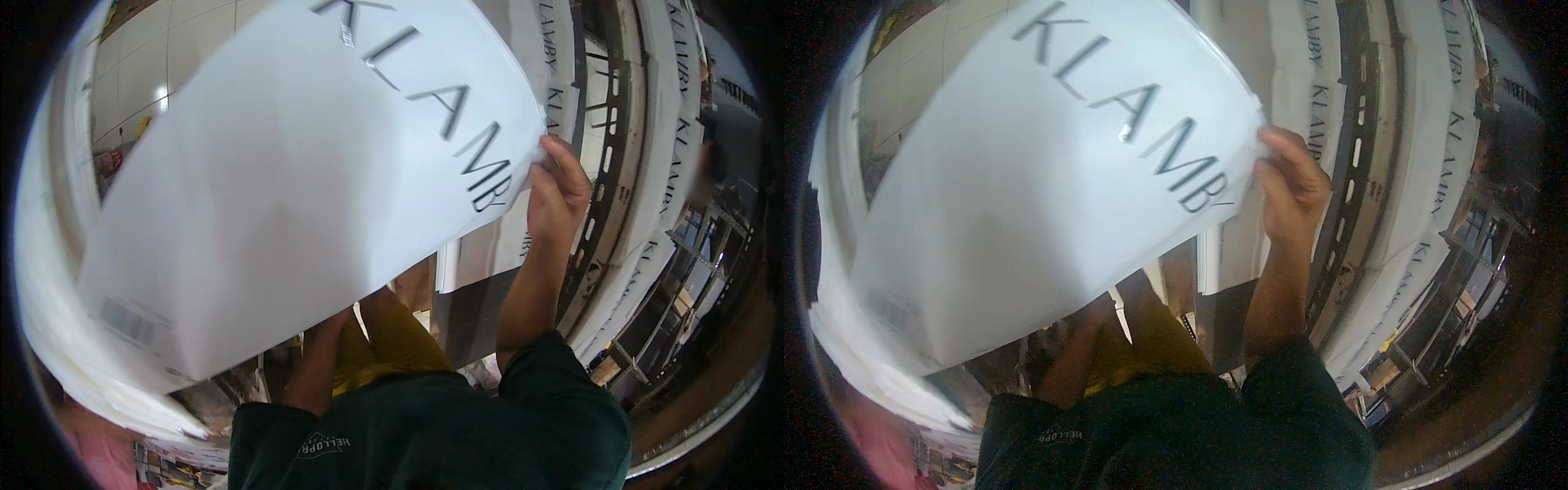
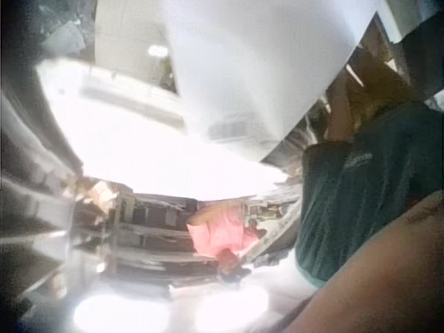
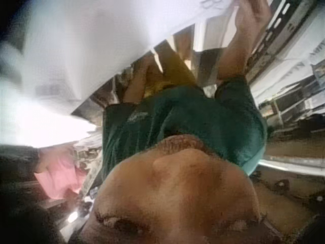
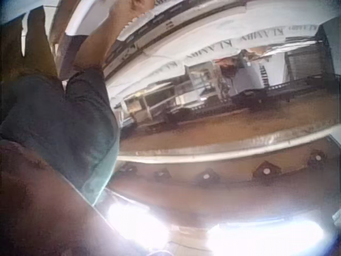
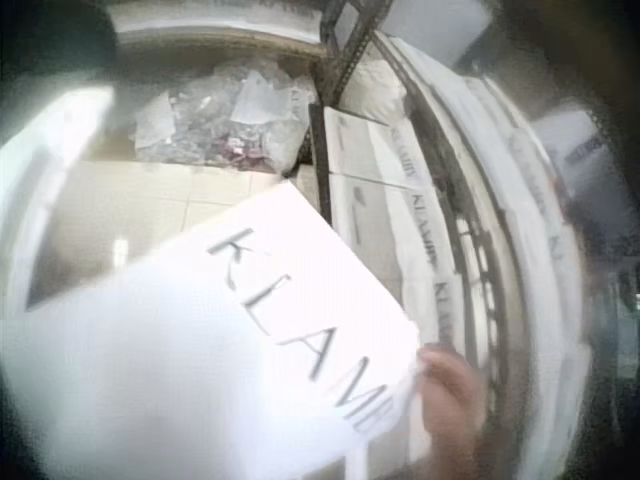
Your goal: The person repeatedly picks up printed white sheets from a table, separates them, and places them onto a nearby metal shelf. Another person in a pink shirt works at a screen printing station in the background.
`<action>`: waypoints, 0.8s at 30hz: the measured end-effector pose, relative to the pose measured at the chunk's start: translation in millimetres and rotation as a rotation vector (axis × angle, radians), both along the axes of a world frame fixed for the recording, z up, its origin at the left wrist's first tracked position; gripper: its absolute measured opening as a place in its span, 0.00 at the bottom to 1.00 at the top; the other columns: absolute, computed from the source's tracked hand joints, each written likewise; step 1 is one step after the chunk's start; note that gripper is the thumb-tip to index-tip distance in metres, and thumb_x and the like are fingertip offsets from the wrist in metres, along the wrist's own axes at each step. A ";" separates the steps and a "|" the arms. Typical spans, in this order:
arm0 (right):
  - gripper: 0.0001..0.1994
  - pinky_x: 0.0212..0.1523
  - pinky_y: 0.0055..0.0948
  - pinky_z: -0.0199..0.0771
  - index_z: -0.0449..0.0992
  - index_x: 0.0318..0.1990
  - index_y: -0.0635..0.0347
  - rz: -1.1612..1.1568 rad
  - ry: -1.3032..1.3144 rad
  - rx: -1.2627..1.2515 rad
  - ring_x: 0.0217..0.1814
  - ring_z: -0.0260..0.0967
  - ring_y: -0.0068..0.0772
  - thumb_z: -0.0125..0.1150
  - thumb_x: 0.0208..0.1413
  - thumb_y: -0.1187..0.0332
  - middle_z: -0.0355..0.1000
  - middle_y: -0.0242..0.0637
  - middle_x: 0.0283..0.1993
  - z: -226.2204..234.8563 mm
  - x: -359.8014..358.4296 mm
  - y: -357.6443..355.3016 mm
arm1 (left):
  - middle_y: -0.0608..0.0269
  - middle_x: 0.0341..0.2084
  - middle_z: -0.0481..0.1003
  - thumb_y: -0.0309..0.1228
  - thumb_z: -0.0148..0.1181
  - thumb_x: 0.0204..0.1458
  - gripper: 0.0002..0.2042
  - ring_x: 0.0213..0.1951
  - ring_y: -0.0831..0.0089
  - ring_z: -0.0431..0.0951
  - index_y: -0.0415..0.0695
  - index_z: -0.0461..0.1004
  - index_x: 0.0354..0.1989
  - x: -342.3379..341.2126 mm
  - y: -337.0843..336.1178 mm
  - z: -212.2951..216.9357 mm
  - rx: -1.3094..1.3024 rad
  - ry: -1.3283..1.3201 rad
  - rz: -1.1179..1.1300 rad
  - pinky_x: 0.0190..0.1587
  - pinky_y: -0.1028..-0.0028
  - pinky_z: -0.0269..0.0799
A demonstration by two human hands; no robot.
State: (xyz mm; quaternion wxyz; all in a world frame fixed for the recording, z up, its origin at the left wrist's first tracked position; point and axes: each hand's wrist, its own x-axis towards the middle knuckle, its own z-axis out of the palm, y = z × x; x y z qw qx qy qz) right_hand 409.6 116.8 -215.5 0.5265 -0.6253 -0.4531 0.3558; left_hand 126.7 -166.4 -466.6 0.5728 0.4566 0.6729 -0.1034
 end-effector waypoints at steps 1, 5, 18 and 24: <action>0.17 0.38 0.19 0.64 0.72 0.41 0.67 -0.111 -0.057 -0.053 0.40 0.65 0.24 0.51 0.39 0.84 0.69 0.39 0.41 -16.2 16.0 -10.7 | 0.56 0.56 0.55 0.53 0.56 0.39 0.34 0.55 0.58 0.57 0.49 0.57 0.55 0.3 19.0 20.5 -0.016 0.105 -0.080 0.54 0.58 0.57; 0.18 0.46 0.23 0.61 0.70 0.43 0.71 -0.362 -0.200 -0.269 0.43 0.64 0.29 0.49 0.40 0.82 0.68 0.42 0.43 -68.7 95.3 -47.3 | 0.55 0.56 0.54 0.51 0.57 0.38 0.33 0.54 0.55 0.58 0.50 0.58 0.54 5.3 85.9 85.7 -0.270 0.394 -0.301 0.52 0.57 0.59; 0.20 0.35 0.25 0.67 0.74 0.41 0.60 -0.598 -0.788 -0.168 0.33 0.67 0.29 0.49 0.35 0.76 0.72 0.38 0.37 -216.1 336.6 -124.2 | 0.53 0.57 0.51 0.50 0.54 0.38 0.33 0.58 0.48 0.51 0.56 0.55 0.55 -22.5 -18.1 10.8 -0.154 0.495 -0.299 0.54 0.52 0.54; 0.19 0.35 0.26 0.67 0.75 0.40 0.58 -0.454 -1.227 -0.245 0.29 0.68 0.30 0.48 0.36 0.75 0.73 0.40 0.33 -229.8 367.6 -116.3 | 0.52 0.57 0.51 0.52 0.54 0.38 0.34 0.58 0.48 0.51 0.56 0.55 0.56 -6.3 39.7 50.7 -0.299 0.452 -0.347 0.54 0.55 0.56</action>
